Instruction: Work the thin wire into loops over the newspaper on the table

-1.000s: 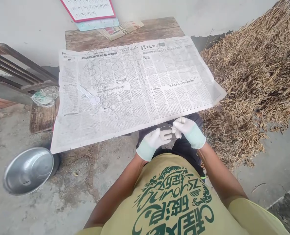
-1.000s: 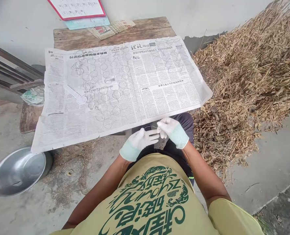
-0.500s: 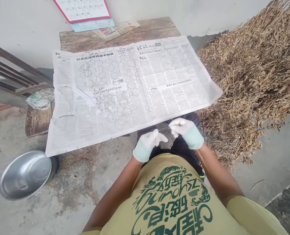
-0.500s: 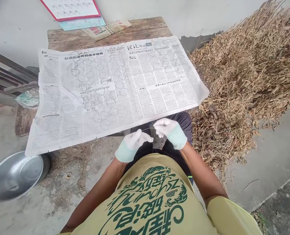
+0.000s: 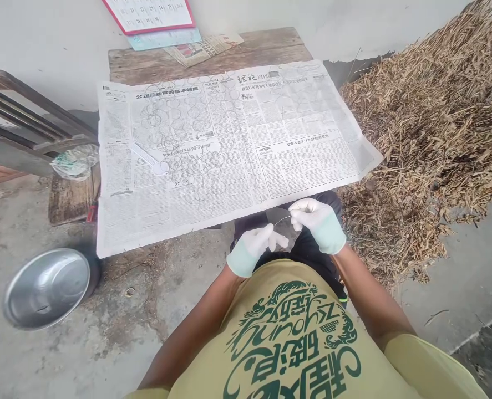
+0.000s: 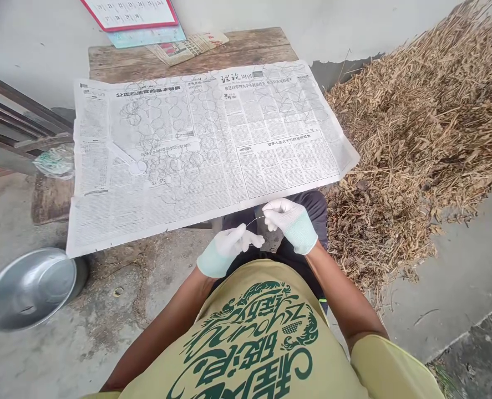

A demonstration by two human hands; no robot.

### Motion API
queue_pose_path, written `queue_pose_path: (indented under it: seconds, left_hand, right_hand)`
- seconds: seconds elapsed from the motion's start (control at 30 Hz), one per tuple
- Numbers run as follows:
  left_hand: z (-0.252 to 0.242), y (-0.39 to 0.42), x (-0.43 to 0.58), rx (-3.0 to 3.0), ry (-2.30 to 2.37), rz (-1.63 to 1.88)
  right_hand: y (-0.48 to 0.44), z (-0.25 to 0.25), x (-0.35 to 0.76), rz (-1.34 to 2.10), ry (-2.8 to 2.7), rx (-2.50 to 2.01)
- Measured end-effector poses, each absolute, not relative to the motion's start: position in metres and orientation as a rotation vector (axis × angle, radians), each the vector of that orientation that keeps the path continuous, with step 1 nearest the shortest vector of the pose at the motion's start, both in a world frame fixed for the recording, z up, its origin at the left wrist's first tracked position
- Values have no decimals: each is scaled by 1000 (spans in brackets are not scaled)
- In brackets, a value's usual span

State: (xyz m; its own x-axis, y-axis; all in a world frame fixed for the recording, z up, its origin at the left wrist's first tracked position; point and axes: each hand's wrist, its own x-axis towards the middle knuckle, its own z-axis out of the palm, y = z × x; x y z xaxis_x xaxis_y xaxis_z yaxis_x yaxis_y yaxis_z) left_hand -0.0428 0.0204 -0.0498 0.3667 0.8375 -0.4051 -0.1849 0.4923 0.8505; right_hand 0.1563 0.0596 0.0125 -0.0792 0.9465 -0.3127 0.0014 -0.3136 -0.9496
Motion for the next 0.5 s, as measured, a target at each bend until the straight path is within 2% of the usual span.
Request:
queue_pose_path:
  seconds: [0.5]
  left_hand:
    - [-36, 47, -44, 716, 855, 462]
  right_hand:
    - [47, 8, 151, 1436, -1218, -1473]
